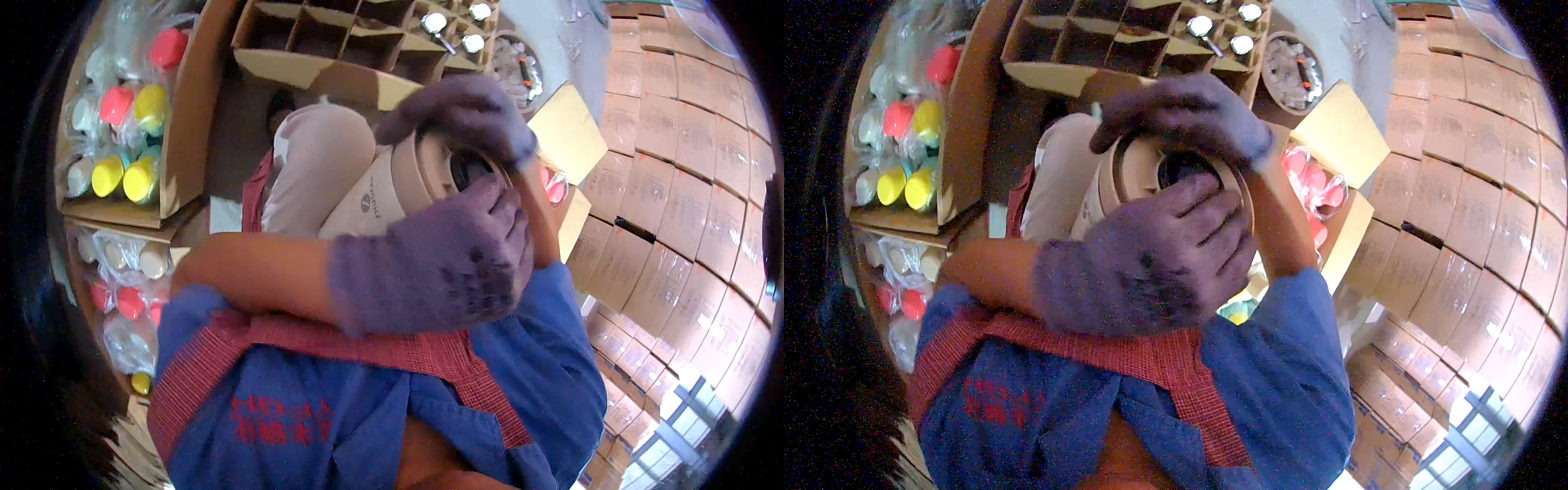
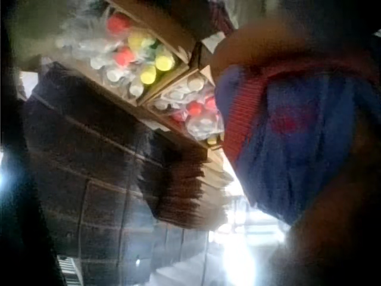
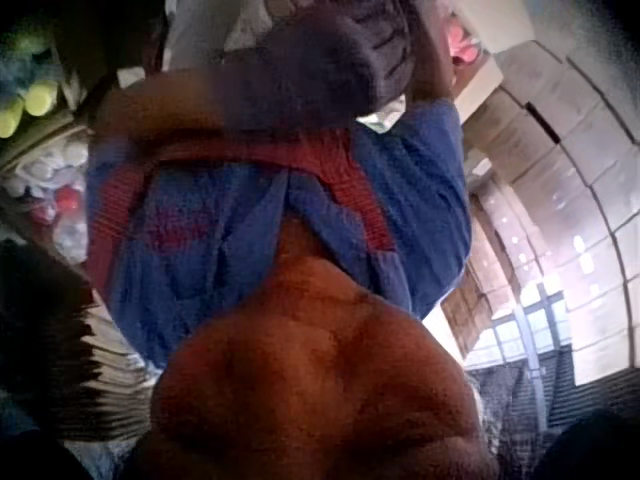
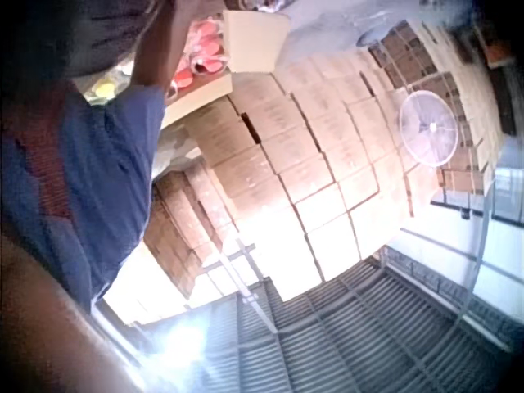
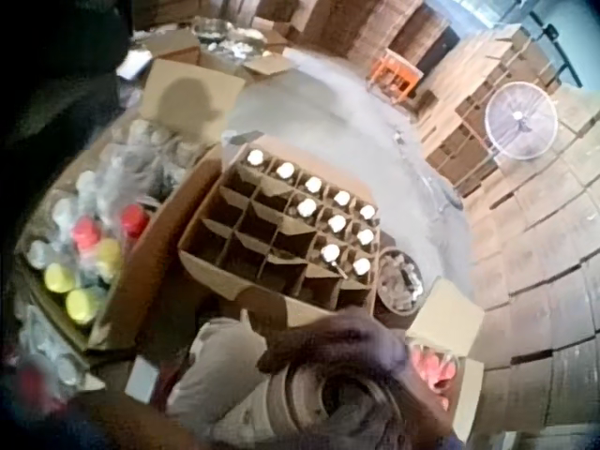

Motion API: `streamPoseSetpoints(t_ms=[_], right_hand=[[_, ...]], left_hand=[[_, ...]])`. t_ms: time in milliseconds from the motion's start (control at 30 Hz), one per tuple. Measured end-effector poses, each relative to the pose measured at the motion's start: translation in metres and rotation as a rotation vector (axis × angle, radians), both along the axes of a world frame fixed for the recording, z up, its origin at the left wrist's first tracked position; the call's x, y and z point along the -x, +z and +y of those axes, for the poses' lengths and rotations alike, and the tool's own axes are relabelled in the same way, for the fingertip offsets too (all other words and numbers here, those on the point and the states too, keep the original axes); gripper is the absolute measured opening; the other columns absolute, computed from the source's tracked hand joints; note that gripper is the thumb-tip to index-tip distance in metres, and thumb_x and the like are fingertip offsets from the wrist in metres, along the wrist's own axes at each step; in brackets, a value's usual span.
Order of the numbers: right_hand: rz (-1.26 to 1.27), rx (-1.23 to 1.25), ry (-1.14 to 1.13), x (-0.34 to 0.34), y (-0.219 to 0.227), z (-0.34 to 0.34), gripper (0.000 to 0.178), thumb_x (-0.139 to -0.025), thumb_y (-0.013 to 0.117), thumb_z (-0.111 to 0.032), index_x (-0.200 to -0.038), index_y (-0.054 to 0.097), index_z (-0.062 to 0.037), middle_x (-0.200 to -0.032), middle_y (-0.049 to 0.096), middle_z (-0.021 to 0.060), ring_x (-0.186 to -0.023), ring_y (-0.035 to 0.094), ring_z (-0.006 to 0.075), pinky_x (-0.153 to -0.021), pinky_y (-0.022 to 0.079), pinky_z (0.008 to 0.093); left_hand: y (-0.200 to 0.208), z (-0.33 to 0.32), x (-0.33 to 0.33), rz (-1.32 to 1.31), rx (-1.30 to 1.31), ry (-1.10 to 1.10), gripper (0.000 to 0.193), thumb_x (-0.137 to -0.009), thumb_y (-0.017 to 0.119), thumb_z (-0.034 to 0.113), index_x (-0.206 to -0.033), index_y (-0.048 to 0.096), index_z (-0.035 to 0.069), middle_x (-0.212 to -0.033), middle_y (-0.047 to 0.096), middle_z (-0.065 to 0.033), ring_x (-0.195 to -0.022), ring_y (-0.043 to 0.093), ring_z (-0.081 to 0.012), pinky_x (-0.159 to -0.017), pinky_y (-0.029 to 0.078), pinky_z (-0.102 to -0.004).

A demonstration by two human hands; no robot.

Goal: The person assembles plastic containers by inserting metal components into the openings, securing them with red lids, and placing the finished units into cardboard boxes. The person handles multiple containers, lids, and metal parts throughout the process.

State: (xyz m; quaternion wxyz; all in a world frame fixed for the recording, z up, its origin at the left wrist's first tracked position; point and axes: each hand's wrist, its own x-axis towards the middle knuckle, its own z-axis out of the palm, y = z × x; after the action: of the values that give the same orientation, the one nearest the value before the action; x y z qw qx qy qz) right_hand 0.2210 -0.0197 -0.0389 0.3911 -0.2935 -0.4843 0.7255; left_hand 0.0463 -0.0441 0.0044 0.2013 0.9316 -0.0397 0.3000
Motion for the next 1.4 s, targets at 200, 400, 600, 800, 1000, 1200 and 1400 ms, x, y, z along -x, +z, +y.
streamPoseSetpoints(t_ms=[200,400,600,800,1000,1200,1400], right_hand=[[-0.527,0.101,-0.607,0.000,0.022,-0.078,0.033,-0.094,0.050,-0.008,-0.125,0.054,0.0028,-0.126,0.056,0.0133,-0.118,0.052,0.0222,-0.103,0.040,0.0338],[-0.331,0.084,-0.380,-0.009,-0.007,-0.021,0.031,-0.092,0.054,-0.010,-0.121,0.058,0.0026,-0.121,0.060,0.0125,-0.109,0.058,0.0199,-0.094,0.047,0.0299],[-0.433,-0.041,-0.533,0.018,-0.009,-0.061,0.031,-0.096,0.047,-0.007,-0.125,0.056,0.0010,-0.118,0.062,0.0117,-0.110,0.057,0.0181,-0.099,0.044,0.0284],[-0.291,0.019,-0.501,-0.009,-0.033,-0.035,0.033,-0.089,0.058,-0.003,-0.122,0.057,0.0026,-0.121,0.060,0.0099,-0.107,0.058,0.0158,-0.097,0.045,0.0271],[-0.492,-0.134,-0.385,-0.013,0.005,-0.016,0.038,-0.097,0.047,-0.020,-0.130,0.051,-0.0015,-0.124,0.059,0.0107,-0.118,0.051,0.0136,-0.102,0.039,0.0284],[-0.341,-0.271,-0.651,-0.071,0.118,0.003,0.075,-0.097,0.024,-0.058,-0.138,0.038,0.0026,-0.136,0.050,0.0158,-0.124,0.047,0.0271,-0.106,0.033,0.0409],[-1.092,-0.346,-0.352,-0.006,0.004,-0.043,0.072,-0.098,0.024,-0.055,-0.139,0.037,0.0028,-0.136,0.049,0.0155,-0.125,0.047,0.0261,-0.107,0.033,0.0394]], left_hand=[[-0.024,0.075,0.006,-0.113,0.537,-0.655,0.023,-0.076,0.066,0.023,-0.094,0.066,0.009,-0.101,0.066,-0.0065,-0.099,0.062,-0.0275,-0.090,0.047,-0.0392],[0.020,0.049,0.021,0.154,0.215,-0.153,0.031,-0.079,0.066,0.026,-0.104,0.063,0.008,-0.108,0.063,-0.0107,-0.102,0.060,-0.0302,-0.092,0.045,-0.0422],[-0.008,0.047,0.028,-0.077,0.275,-0.412,0.021,-0.079,0.068,0.018,-0.097,0.068,0.007,-0.100,0.068,-0.0097,-0.098,0.065,-0.0260,-0.087,0.052,-0.0351],[-0.008,0.077,0.034,0.055,0.877,-0.275,0.025,-0.094,0.054,0.023,-0.109,0.065,0.007,-0.093,0.067,-0.0102,-0.085,0.065,-0.0238,-0.080,0.051,-0.0305],[0.014,-0.028,0.017,0.120,-0.197,0.098,0.030,-0.082,0.056,0.020,-0.105,0.063,0.002,-0.100,0.062,-0.0132,-0.100,0.057,-0.0290,-0.085,0.046,-0.0431],[0.007,-0.087,-0.005,-0.068,-0.297,0.053,0.037,-0.072,0.054,0.020,-0.091,0.063,-0.010,-0.088,0.062,-0.0203,-0.091,0.059,-0.0347,-0.084,0.045,-0.0484],[0.003,-0.110,-0.007,0.045,-0.338,-0.004,0.038,-0.076,0.051,0.021,-0.090,0.064,-0.012,-0.089,0.063,-0.0235,-0.091,0.060,-0.0384,-0.090,0.042,-0.0527]])
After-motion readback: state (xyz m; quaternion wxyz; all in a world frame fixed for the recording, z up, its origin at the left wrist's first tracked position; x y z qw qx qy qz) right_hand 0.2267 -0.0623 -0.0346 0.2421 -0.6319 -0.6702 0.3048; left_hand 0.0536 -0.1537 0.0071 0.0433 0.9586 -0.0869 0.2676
